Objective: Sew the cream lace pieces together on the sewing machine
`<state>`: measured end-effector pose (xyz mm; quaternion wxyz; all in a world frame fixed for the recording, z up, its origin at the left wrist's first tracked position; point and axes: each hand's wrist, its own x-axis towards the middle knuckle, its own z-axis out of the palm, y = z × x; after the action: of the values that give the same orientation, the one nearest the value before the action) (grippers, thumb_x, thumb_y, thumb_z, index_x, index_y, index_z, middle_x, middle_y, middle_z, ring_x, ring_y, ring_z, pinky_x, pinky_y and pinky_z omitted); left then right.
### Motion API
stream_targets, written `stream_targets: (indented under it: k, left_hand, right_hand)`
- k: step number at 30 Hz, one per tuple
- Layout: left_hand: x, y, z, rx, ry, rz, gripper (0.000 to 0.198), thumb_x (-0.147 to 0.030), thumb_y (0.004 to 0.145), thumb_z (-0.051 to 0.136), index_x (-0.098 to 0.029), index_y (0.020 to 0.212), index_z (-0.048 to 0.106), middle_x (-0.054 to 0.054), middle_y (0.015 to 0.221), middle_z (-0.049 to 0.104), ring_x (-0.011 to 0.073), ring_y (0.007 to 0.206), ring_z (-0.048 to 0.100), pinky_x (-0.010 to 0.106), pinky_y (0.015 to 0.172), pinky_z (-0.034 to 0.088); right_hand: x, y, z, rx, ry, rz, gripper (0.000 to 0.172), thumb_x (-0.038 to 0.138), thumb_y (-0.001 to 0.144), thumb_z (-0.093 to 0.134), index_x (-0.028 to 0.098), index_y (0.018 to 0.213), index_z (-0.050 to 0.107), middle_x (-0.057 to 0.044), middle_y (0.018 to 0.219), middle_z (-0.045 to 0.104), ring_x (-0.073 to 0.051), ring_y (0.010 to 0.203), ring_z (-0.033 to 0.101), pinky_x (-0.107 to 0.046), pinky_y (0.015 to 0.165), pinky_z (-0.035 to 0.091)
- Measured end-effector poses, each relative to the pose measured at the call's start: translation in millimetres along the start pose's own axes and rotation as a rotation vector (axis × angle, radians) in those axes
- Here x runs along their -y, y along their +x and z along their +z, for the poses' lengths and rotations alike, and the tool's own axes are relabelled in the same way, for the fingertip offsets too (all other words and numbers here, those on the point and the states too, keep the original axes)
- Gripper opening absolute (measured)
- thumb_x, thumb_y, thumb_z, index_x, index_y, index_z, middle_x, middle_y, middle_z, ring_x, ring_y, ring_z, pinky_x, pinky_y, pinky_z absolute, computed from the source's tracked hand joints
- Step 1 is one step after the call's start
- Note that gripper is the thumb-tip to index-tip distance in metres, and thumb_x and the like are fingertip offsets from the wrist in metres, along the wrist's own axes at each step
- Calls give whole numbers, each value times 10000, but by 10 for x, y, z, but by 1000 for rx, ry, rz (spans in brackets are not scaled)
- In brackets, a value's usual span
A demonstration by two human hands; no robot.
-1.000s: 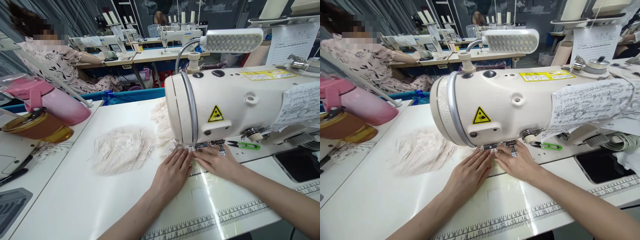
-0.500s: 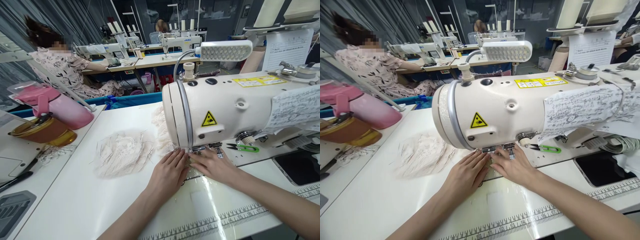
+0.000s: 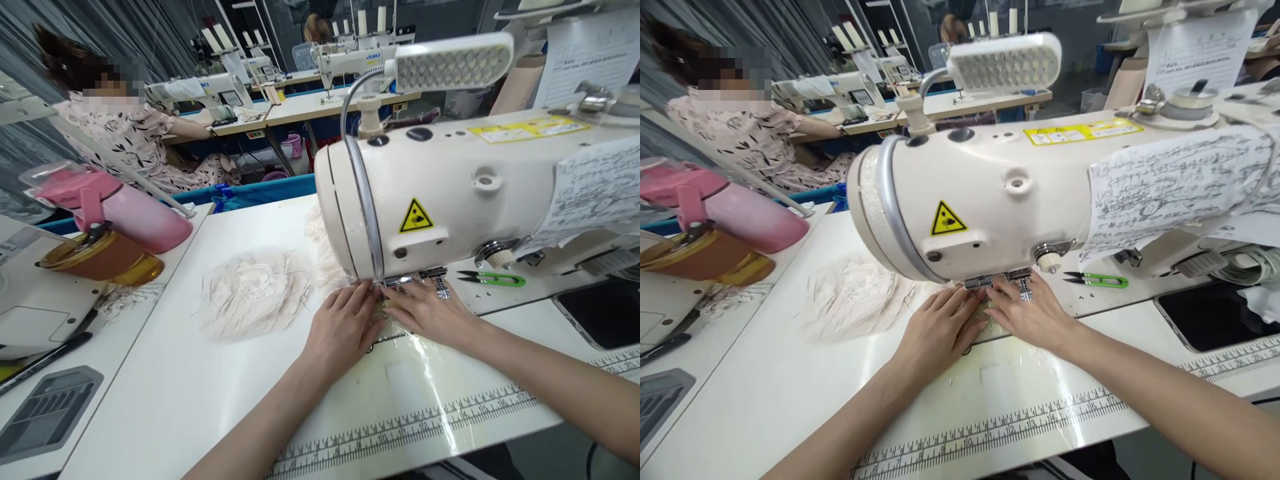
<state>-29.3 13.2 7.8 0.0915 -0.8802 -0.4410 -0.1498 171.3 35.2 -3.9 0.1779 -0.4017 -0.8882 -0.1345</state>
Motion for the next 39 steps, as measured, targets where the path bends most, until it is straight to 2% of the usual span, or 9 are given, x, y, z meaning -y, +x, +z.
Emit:
stream_targets:
  k: [6,11,19,25,28,30,32,35,39]
  left_hand:
    - [-7,21,-17,90,-20,-46,489,-441,934,451,-133,1312,496,118,1293,543,275,1197,477,419,960,427]
    - [-3,11,-2,106,-23,-71,508,-456,919,469,-142,1318,494,113,1295,529,289,1214,435,431,978,396]
    - [0,15,-82,70,-155,-197,359,-398,910,501,-225,1217,567,92,1253,534,302,1175,444,476,942,414]
    - [323,366,-47,-71,-252,-253,189,-170,911,442,-165,965,623,77,1082,625,215,1004,576,379,844,511]
    - [488,541,-2,-102,-231,-275,203,-122,880,458,-161,1005,613,97,1202,592,247,1115,551,489,972,440]
    - [514,559,-10,-105,-223,-276,247,-105,875,451,-169,1065,596,98,1290,543,267,1216,487,563,1046,339]
    - [482,475,-59,-100,-218,-270,273,-96,879,443,-176,1100,583,86,1339,506,264,1296,407,574,1094,257]
    - [421,188,-176,-114,-177,-223,259,-124,907,435,-182,1118,574,69,1351,501,232,1336,356,522,1129,225]
    - [462,-323,-327,-197,-102,-228,247,-164,933,421,-198,1121,577,54,1281,567,200,1254,463,457,1066,354]
  right_hand:
    - [-117,-20,6,-31,125,35,315,333,971,371,237,1077,652,-31,1036,678,-191,803,600,-435,925,357]
    - [-178,40,-65,19,213,113,296,279,956,380,253,1007,671,-28,786,687,-181,714,592,-386,810,426]
    - [-179,90,-61,-140,487,258,328,403,921,403,234,837,671,-63,779,683,-230,759,618,-399,716,507]
    - [-230,62,2,-96,541,238,379,407,932,331,240,879,667,-48,716,667,-229,648,603,-369,595,512]
    - [-296,14,120,-68,570,277,362,448,908,391,236,844,676,-42,706,656,-228,647,610,-360,600,513]
    - [-326,-23,187,-56,599,356,341,479,882,447,229,882,679,-47,814,675,-242,773,633,-372,699,520]
    - [-336,-53,224,-30,624,437,347,505,862,480,219,911,672,-52,880,678,-254,871,630,-382,769,507]
    - [-326,-73,229,-17,640,492,372,540,848,481,215,862,660,-55,785,658,-249,781,624,-374,704,501]
    - [-320,-79,239,-95,636,467,363,569,820,502,244,804,662,-54,714,623,-242,653,583,-382,602,477]
